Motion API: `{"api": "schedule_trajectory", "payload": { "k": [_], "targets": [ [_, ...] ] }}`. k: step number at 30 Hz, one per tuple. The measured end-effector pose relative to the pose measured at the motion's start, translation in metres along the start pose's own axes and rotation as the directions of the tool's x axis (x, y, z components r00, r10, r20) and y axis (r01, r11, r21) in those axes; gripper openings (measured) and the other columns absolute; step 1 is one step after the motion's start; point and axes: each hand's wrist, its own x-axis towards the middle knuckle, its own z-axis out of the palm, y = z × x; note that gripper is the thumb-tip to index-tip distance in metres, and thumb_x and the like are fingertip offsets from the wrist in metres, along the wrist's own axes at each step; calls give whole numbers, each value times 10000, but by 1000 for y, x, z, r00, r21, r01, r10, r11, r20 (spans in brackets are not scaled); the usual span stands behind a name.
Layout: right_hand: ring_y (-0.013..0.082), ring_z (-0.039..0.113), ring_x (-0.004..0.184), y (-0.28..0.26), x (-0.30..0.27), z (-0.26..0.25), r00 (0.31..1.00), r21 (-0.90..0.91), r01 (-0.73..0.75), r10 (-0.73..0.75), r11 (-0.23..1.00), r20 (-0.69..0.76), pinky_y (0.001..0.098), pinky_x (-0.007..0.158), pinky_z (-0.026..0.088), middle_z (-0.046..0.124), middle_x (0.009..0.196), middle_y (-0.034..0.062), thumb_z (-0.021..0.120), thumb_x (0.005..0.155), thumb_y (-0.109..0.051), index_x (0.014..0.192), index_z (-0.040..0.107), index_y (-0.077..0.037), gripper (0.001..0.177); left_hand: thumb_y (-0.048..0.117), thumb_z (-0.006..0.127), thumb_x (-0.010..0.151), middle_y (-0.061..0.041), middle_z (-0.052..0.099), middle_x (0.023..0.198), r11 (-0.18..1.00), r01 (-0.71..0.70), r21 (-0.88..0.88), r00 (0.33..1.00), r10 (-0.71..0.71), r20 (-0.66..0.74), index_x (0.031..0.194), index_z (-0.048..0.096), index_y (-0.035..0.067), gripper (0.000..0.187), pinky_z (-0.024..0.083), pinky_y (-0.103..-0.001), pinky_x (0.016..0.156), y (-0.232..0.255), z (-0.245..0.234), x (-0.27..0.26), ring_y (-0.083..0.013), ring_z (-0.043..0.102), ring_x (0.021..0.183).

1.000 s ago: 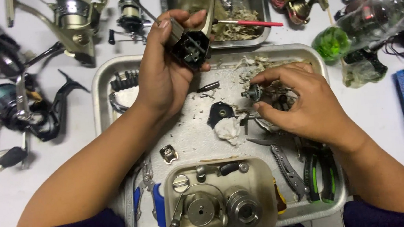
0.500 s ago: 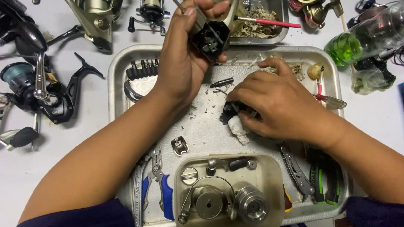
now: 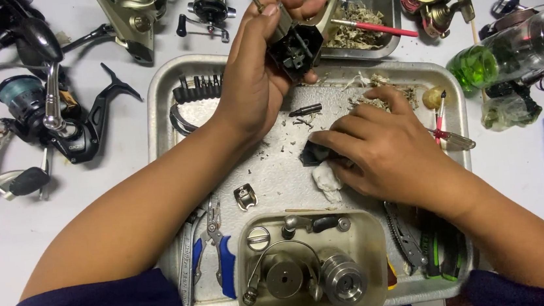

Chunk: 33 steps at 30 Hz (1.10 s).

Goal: The person disassembles a fishing reel, removes the handle and internal gears, and cleans the components using a cloth and a brush. They then reassemble the reel, inserting the gears back into the housing and reattaching the handle.

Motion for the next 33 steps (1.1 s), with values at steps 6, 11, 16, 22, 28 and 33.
{"api": "schedule_trajectory", "payload": {
  "k": [6,11,16,22,28,33],
  "targets": [
    [221,641,835,-5,-18,-9,993,77,-92,97,993,-66,502,1001,408,722,876,19,767,901,-367,948,709,-126,253,321,478,1060,-147,635,1365,1000,-9,-25,999,10,39,1217,560,155,242,568,-359,636,-3,-6,1,-286,648,1052],
    [225,660,807,-14,-29,0,992,133,-128,124,983,33,500,990,410,758,828,1,731,895,-506,1033,775,-179,358,340,494,1030,-197,636,1375,1000,-14,9,1000,14,8,1197,562,145,266,559,-347,640,-2,-3,1,-389,693,1126],
    [208,662,800,-16,-32,7,993,223,-109,97,969,67,467,959,402,756,819,-8,784,897,-368,985,788,-161,225,395,501,996,-195,644,1343,998,-19,55,999,21,-28,1202,553,133,337,583,-362,625,2,-2,3,-375,681,1103],
    [262,623,830,-13,-48,-7,994,369,-100,73,924,86,390,776,444,708,919,65,683,968,-181,1024,720,-82,120,355,488,1000,-226,624,1339,1000,17,-18,999,-17,-35,1176,551,115,304,571,-368,628,6,-2,2,-358,656,1060],
    [222,648,949,10,-85,-20,970,316,-242,217,917,112,330,832,599,691,996,56,795,800,-85,1085,724,-66,295,355,494,996,-175,648,1322,999,32,-13,999,-33,-34,1185,560,130,301,553,-366,619,8,-4,1,-344,675,1062],
    [212,732,762,27,-99,-30,946,167,-293,311,941,-90,350,723,624,766,894,118,799,899,-63,986,735,-2,124,333,495,1008,-147,657,1279,998,24,-62,1000,-25,-14,1202,557,116,298,536,-360,614,7,-7,2,-320,660,1045]
  ]
}}
